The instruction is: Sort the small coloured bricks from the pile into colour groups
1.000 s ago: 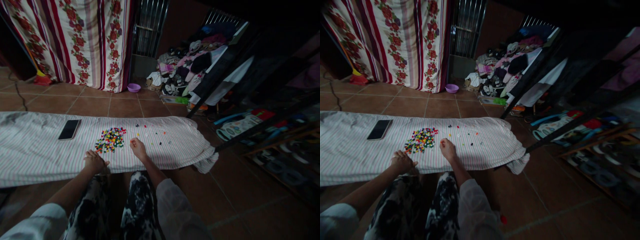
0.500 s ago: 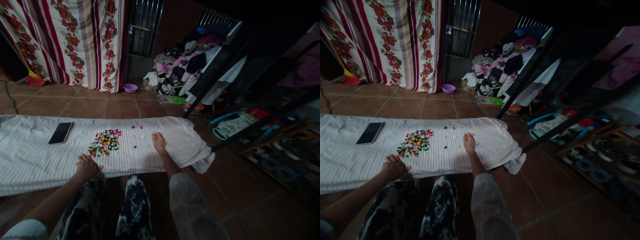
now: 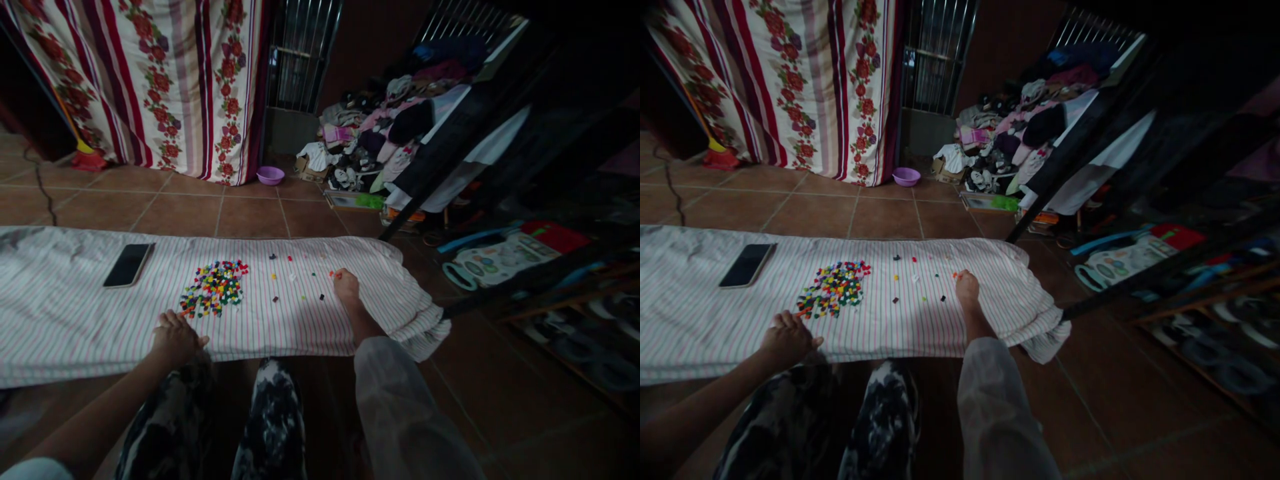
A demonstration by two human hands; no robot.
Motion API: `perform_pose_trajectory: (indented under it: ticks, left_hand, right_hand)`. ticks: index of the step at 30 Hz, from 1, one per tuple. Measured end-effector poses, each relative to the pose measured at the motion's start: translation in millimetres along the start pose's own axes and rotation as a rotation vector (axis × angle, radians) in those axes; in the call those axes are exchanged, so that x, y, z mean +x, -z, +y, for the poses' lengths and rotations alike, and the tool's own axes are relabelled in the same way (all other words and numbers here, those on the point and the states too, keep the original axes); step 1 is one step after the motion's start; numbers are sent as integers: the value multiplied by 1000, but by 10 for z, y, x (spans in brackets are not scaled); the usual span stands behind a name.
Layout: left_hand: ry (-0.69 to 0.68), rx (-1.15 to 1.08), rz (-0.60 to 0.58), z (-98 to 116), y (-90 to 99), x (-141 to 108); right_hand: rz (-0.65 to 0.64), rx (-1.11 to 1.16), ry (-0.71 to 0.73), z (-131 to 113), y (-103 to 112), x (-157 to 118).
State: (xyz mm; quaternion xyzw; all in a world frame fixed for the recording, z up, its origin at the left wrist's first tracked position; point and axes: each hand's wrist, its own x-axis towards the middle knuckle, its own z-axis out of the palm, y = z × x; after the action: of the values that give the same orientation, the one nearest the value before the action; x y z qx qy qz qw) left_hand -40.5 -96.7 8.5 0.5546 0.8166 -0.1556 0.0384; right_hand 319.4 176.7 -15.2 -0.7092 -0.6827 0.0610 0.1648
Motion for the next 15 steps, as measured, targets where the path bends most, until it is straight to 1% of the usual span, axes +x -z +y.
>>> perform_pose_trajectory:
  ticks: [3,6,11,15]
  left_hand:
    - [17,128,-82,42,83,-18]
    - [11,168,-113,61,135,-31]
    - [-9,142,-78,47,129,-39]
    - [-5,126,-58,38,101,-33]
  right_hand:
    - [-18,3,9,7,-48,32]
    - [-28,16,6,6,-83,54]
    - [-30,44,12,-5,-109,83]
    - [-6,72,30,12,-122,66]
